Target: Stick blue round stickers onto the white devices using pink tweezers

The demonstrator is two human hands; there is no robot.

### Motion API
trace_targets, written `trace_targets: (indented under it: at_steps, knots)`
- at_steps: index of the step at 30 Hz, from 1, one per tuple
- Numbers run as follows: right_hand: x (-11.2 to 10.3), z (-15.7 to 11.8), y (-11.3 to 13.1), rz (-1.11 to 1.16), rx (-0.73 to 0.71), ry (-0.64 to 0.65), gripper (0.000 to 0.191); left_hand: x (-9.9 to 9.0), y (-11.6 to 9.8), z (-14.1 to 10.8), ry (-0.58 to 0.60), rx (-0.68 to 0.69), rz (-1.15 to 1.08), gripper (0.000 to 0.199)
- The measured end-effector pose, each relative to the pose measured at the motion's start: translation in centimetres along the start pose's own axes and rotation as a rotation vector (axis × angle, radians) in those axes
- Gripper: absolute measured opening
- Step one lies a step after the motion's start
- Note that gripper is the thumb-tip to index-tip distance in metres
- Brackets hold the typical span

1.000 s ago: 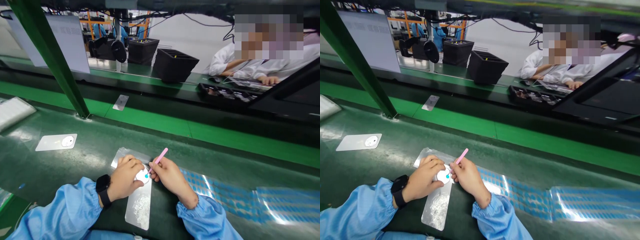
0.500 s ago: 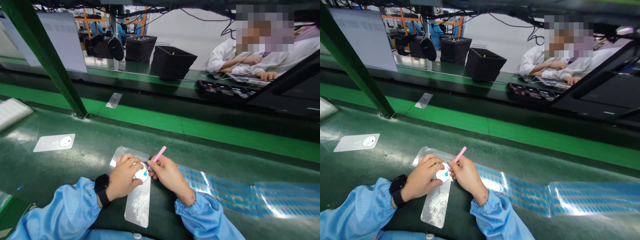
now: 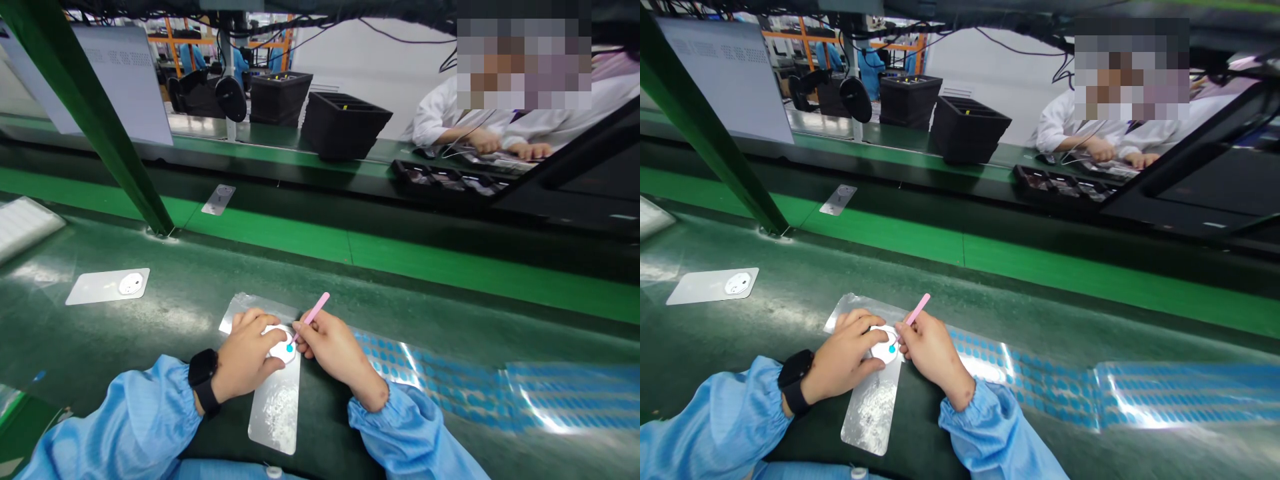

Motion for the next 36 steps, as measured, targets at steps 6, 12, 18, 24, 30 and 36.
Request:
trace_targets:
  at_steps: [6, 12, 18, 24, 30, 36]
  knots:
    - [0.1, 0.2, -0.5, -0.028, -0.056, -0.002, 0.016, 0.2, -0.1, -0.3, -0.022, 0.058, 0.057, 0.022]
    - [0.1, 0.4, -1.0, -0.085, -0.139, -0.033, 0.015, 0.0, -0.5, -0.4, 0.044, 0.066, 0.109, 0.018]
    - [-0.1, 0.4, -1.2, 0.007, -0.112, -0.053, 0.012, -0.2, -1.1, -0.4, 0.084, 0.059, 0.201, 0.02]
    - [-0.4, 0.3, -1.1, 0.211, -0.087, -0.037, 0.015, -0.4, -1.7, -0.2, 0.109, 0.035, 0.218, 0.02]
    - [-0.3, 0.3, -1.3, 0.232, -0.099, -0.046, 0.012, -0.3, -1.7, -0.2, 0.119, 0.02, 0.225, 0.024]
    - [-0.3, 0.1, -1.2, 0.217, -0.093, -0.033, 0.009, 0.0, -1.1, -0.2, 0.077, 0.018, 0.192, 0.021]
Point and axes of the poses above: each hand's wrist, its own z-axis towards the middle knuckle, its own x-axis out of the palm, y = z × x, the point moved 4 cm from there along z, towards the middle knuckle, and after that the axes turned 10 degrees about x, right-handed, at the moved point
